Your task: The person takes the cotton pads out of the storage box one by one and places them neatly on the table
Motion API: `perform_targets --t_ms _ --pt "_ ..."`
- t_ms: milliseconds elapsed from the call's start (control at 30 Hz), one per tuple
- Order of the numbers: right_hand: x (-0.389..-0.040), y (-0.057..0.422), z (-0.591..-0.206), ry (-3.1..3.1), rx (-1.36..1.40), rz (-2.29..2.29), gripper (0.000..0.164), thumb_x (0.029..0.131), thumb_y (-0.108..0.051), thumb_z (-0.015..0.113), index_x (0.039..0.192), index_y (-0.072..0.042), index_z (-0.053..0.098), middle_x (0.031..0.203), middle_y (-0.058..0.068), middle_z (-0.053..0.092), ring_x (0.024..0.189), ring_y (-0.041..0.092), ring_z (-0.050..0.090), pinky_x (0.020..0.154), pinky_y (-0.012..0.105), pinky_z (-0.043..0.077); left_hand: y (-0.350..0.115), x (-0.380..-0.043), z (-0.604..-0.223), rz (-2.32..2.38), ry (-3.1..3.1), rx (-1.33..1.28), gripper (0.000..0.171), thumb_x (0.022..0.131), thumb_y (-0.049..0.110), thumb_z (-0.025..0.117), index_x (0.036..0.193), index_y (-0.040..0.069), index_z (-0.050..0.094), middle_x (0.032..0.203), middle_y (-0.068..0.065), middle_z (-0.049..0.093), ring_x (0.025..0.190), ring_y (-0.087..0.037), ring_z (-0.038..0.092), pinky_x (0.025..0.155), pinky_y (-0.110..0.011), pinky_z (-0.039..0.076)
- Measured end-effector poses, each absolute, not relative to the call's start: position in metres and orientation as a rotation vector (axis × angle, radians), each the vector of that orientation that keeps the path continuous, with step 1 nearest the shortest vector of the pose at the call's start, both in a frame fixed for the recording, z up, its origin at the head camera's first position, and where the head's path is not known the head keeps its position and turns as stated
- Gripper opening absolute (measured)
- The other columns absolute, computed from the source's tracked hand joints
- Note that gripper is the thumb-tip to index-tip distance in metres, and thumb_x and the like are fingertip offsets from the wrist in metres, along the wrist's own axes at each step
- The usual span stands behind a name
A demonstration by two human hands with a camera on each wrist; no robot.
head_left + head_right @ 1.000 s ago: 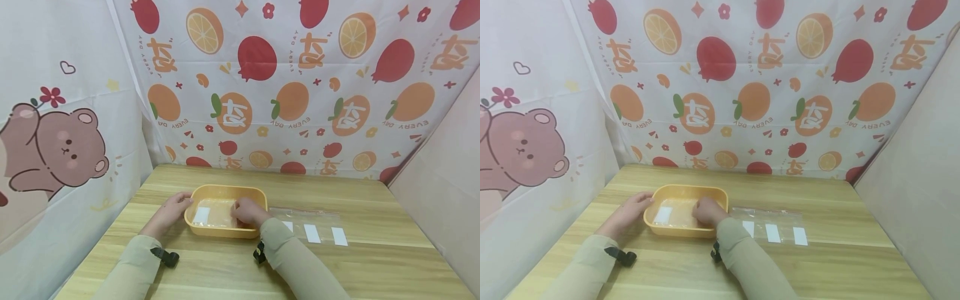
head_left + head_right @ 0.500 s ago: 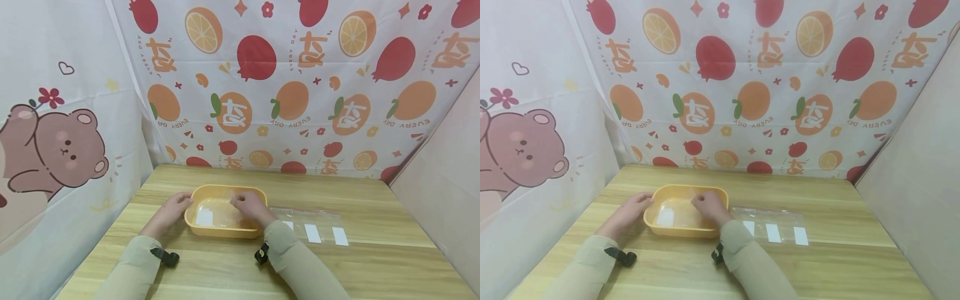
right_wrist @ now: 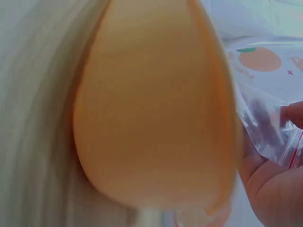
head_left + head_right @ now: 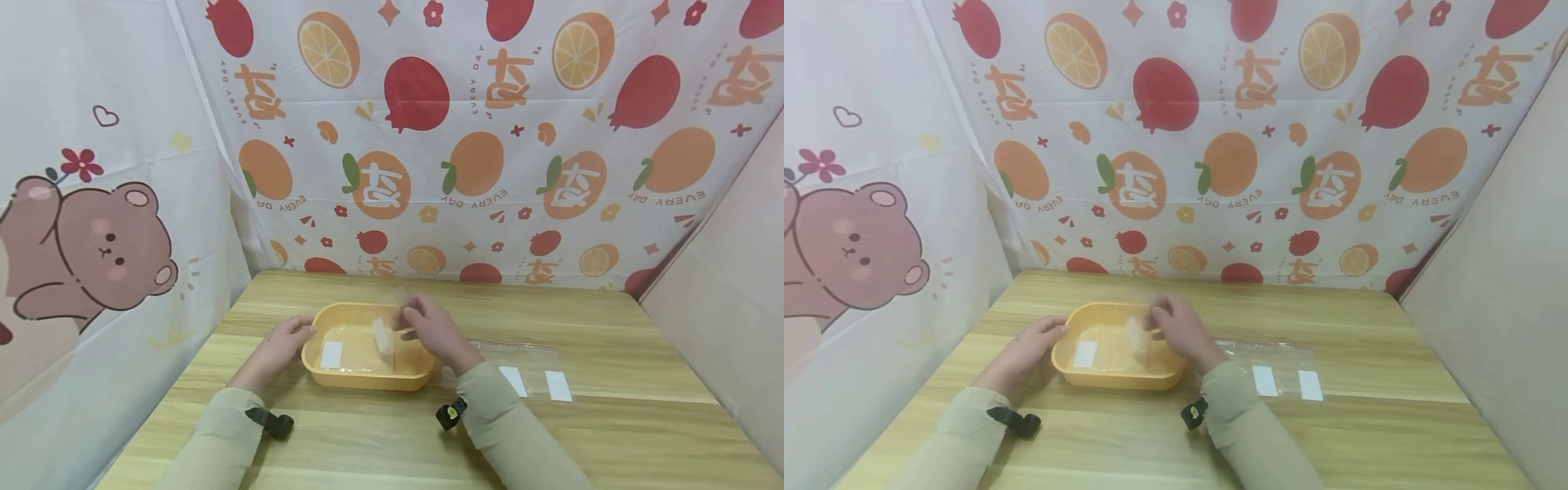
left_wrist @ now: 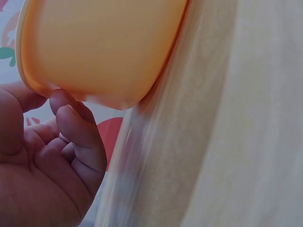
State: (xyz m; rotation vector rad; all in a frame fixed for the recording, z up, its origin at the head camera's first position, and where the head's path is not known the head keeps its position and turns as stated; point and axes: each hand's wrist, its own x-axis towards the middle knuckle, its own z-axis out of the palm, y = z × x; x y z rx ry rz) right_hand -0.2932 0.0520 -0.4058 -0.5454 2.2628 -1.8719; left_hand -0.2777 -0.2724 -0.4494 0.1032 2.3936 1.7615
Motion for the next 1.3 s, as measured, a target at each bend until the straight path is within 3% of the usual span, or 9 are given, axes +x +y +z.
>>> perform_targets --t_ms 367,533,767,1167,1300 --pt "-0.284 0.112 -0.366 2.332 -0.727 -1.705 0.032 0.109 -0.012 0.039 0.138 -0.01 0.052 0.115 0.015 0.069 0.099 0.032 0.071 0.08 0.044 0.06 -0.273 -0.279 -0.452 1.776 2.382 0.055 0.046 0.109 0.028 0.047 0.145 0.0 0.045 0.128 -0.023 0.061 0.103 -0.028 0.066 0.085 -0.036 0.056" --pt "-0.273 0.142 -0.344 2.397 -0.8 -1.571 0.038 0.108 -0.008 0.039 0.143 -0.013 0.052 0.118 0.016 0.067 0.097 0.031 0.071 0.08 0.046 0.06 -0.274 -0.279 -0.453 1.748 2.41 0.068 0.046 0.109 0.028 0.047 0.145 -0.001 0.046 0.128 -0.021 0.061 0.106 -0.028 0.064 0.088 -0.037 0.054" --pt "-0.266 0.192 -0.319 2.557 -0.833 -1.374 0.037 0.106 -0.002 0.039 0.138 -0.01 0.057 0.114 0.014 0.069 0.09 0.032 0.073 0.071 0.039 0.061 -0.275 -0.279 -0.455 1.738 2.422 0.072 0.045 0.109 0.029 0.047 0.144 0.0 0.047 0.129 -0.02 0.06 0.108 -0.028 0.063 0.091 -0.037 0.052" --pt "-0.248 0.286 -0.306 2.448 -0.821 -1.028 0.038 0.106 0.002 0.034 0.133 -0.007 0.059 0.104 0.014 0.068 0.078 0.03 0.071 0.059 0.04 0.058 -0.273 -0.277 -0.452 1.772 2.389 0.093 0.052 0.108 0.029 0.048 0.147 -0.004 0.042 0.129 -0.025 0.06 0.103 -0.03 0.067 0.086 -0.04 0.057" --pt "-0.245 0.311 -0.315 2.365 -0.805 -0.99 0.028 0.108 -0.006 0.045 0.129 -0.01 0.063 0.099 0.014 0.068 0.071 0.028 0.069 0.055 0.041 0.058 -0.274 -0.278 -0.453 1.773 2.39 0.099 0.051 0.109 0.029 0.048 0.147 -0.004 0.042 0.129 -0.025 0.06 0.104 -0.029 0.067 0.087 -0.04 0.057"
